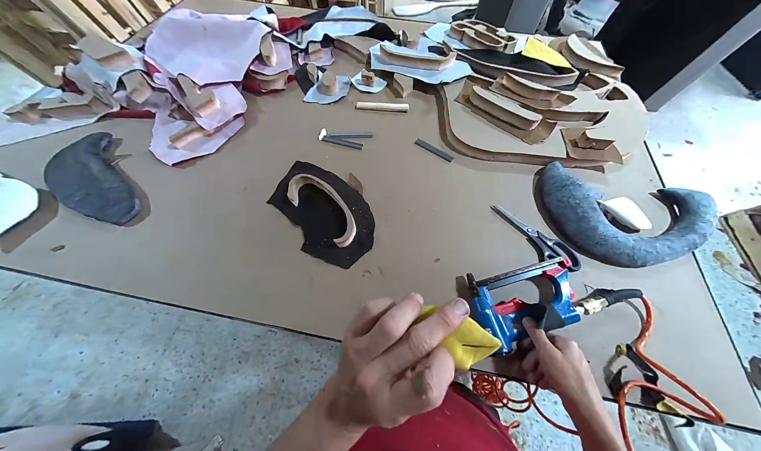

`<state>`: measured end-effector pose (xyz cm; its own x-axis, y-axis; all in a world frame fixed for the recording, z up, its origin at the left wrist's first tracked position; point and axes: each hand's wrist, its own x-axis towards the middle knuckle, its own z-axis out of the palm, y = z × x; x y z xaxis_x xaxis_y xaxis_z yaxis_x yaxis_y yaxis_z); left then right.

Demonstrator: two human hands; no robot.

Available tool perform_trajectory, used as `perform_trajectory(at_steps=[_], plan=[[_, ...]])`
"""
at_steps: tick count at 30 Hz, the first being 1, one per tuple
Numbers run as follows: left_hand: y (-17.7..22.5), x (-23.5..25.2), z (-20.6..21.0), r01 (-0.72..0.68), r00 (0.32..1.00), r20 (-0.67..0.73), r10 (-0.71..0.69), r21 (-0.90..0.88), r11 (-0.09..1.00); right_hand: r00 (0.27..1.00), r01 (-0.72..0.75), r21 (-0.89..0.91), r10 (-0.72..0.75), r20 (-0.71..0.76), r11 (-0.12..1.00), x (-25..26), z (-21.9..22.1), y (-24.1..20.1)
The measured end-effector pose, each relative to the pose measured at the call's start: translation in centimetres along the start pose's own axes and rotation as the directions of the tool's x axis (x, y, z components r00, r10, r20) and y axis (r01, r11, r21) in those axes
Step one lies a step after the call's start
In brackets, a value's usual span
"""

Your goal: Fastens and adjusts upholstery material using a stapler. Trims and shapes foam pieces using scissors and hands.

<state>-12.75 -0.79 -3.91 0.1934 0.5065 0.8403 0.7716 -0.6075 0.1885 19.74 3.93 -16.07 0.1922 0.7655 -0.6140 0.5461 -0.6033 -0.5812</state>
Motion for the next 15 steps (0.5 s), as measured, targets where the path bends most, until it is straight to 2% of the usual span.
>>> perform_trajectory(at_steps=[2,3,5,6,8,10,11,15], plan=[[-1.1,-0.2,-0.3,-0.024,1.000,0.007,0.024,0.007,1.000,0.997,-0.003,-0.101,-0.005,-0.075,0.995,0.1,0.4,-0.1],[-1.6,-0.2,-0.4,-0.031,1.000,0.006,0.031,-0.001,1.000,0.991,0.003,-0.227,-0.033,-0.130,0.974,0.0,0.5,-0.1],[-2.8,-0.3,-0.5,-0.013,1.000,0.011,0.014,-0.059,0.998,0.969,-0.004,-0.483,-0.115,-0.218,0.876,-0.7,0.8,-0.4],[-3.3,-0.3,-0.4,0.032,0.999,0.026,-0.029,-0.121,0.992,0.959,0.007,-0.538,-0.159,-0.236,0.843,-1.5,1.0,-1.0],[-4.4,-0.8,-0.2,0.230,0.972,0.105,-0.208,-0.280,0.932,0.940,0.059,-0.561,-0.234,-0.247,0.826,-3.2,1.5,-2.1],[-5.9,-1.8,0.1,0.388,0.920,0.196,-0.339,-0.338,0.857,0.928,0.115,-0.527,-0.281,-0.246,0.842,-4.4,2.1,-3.0],[-6.9,-2.6,0.6,0.396,0.915,0.206,-0.347,-0.306,0.866,0.924,0.130,-0.503,-0.289,-0.251,0.854,-4.9,2.3,-3.4],[-10.9,-5.8,2.7,0.244,0.960,0.153,-0.233,-0.056,0.968,0.886,0.156,-0.465,-0.332,-0.324,0.872,-5.6,1.5,-5.5]])
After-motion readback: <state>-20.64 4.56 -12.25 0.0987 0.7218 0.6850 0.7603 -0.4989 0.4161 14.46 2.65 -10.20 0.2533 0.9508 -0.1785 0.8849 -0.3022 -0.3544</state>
